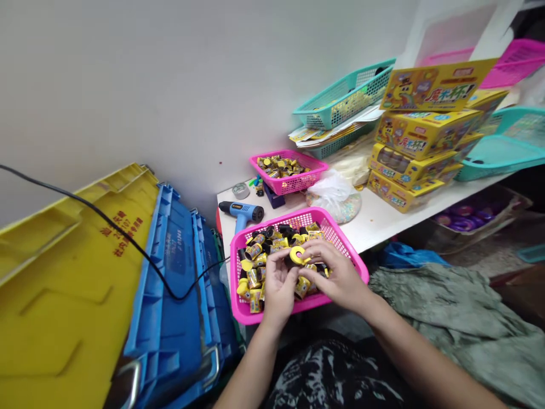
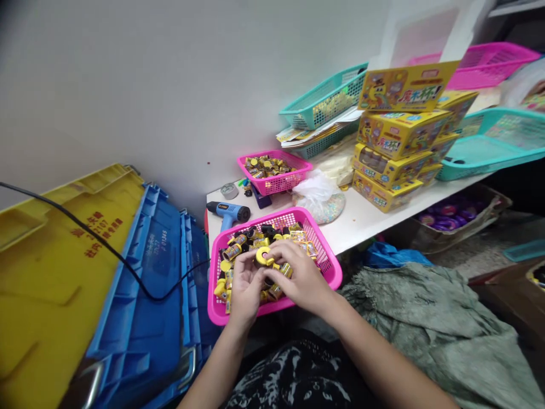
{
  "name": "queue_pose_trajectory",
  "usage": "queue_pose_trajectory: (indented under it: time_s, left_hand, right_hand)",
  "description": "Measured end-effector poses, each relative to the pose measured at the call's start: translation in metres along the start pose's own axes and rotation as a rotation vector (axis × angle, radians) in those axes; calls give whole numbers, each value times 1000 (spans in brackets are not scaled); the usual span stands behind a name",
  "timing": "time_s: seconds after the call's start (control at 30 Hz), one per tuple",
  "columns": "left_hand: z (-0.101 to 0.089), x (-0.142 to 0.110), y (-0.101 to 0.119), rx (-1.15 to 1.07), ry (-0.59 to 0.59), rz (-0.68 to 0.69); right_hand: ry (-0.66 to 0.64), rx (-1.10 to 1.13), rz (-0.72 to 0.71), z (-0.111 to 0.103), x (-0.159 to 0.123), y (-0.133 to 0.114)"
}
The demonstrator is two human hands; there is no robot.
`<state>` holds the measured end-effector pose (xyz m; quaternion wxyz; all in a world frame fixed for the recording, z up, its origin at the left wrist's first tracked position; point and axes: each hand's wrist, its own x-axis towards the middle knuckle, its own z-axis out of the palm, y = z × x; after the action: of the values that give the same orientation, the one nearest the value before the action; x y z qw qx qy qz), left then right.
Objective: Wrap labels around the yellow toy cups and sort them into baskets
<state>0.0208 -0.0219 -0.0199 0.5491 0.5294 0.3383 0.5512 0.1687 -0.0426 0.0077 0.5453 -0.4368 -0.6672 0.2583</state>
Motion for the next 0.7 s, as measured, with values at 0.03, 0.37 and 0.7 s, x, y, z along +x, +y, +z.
queue_pose_trajectory:
  time_s: [0.03,0.37,0.7]
  left_hand:
    - [-3,-1,0,-22,1,-17]
    - [-41,9,-12,-33,8,115]
    - [-56,6,11,29,-79,321]
  right_hand:
    - [-26,22,26,3,0,-2]
    - [-43,-82,71,32,15,-1]
    - [-116,620,426,61,22,-9]
